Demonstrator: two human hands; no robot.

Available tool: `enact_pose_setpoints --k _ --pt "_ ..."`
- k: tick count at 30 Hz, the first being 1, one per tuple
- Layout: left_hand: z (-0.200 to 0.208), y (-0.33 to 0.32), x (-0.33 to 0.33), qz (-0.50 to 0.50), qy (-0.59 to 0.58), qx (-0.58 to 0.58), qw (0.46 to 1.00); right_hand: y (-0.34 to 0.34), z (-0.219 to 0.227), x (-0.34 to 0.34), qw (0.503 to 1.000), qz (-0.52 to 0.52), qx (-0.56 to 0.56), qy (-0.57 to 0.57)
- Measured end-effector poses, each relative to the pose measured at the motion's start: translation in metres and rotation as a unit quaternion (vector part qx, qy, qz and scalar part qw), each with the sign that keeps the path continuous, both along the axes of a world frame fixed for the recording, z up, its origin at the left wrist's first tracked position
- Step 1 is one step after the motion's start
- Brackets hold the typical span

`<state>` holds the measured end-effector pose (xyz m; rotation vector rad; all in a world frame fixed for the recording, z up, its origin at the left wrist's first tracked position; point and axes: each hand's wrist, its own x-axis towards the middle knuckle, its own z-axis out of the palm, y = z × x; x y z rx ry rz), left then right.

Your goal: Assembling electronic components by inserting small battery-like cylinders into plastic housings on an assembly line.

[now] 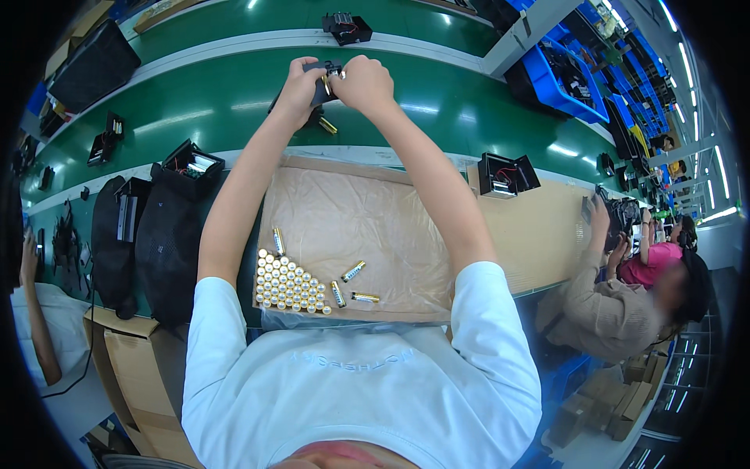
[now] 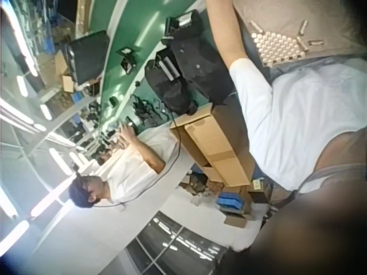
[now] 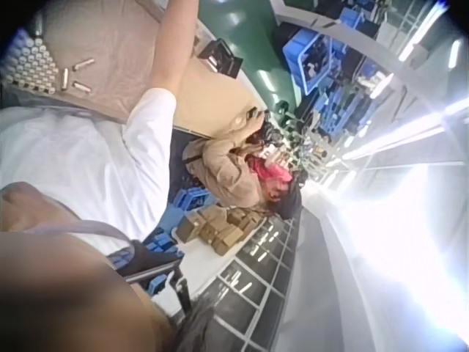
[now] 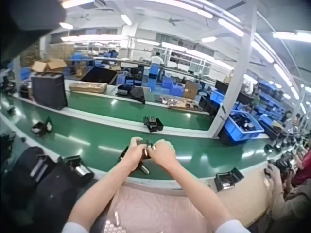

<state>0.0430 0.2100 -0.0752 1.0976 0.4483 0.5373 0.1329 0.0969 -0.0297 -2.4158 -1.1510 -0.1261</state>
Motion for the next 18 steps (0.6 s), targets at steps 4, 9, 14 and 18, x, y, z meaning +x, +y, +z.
enact_pose_setpoints --k 4,9,14,18 --pt "0.002 0.004 -0.005 -0.010 0.011 0.062 0.998 0.017 0.008 0.008 0.994 0.002 -0.004 0.111" --pt "0.004 0.013 -0.015 -0.012 0.024 0.126 0.992 0.025 0.030 0.021 0.971 0.098 -0.119 0.181" --pt "0.006 0.016 -0.017 -0.004 0.043 0.130 0.991 0.044 0.019 0.023 0.992 0.074 -0.060 0.084" --pt "0.000 0.026 -0.017 0.032 0.052 0.144 0.988 0.044 0.010 0.015 0.986 0.118 0.090 0.071"
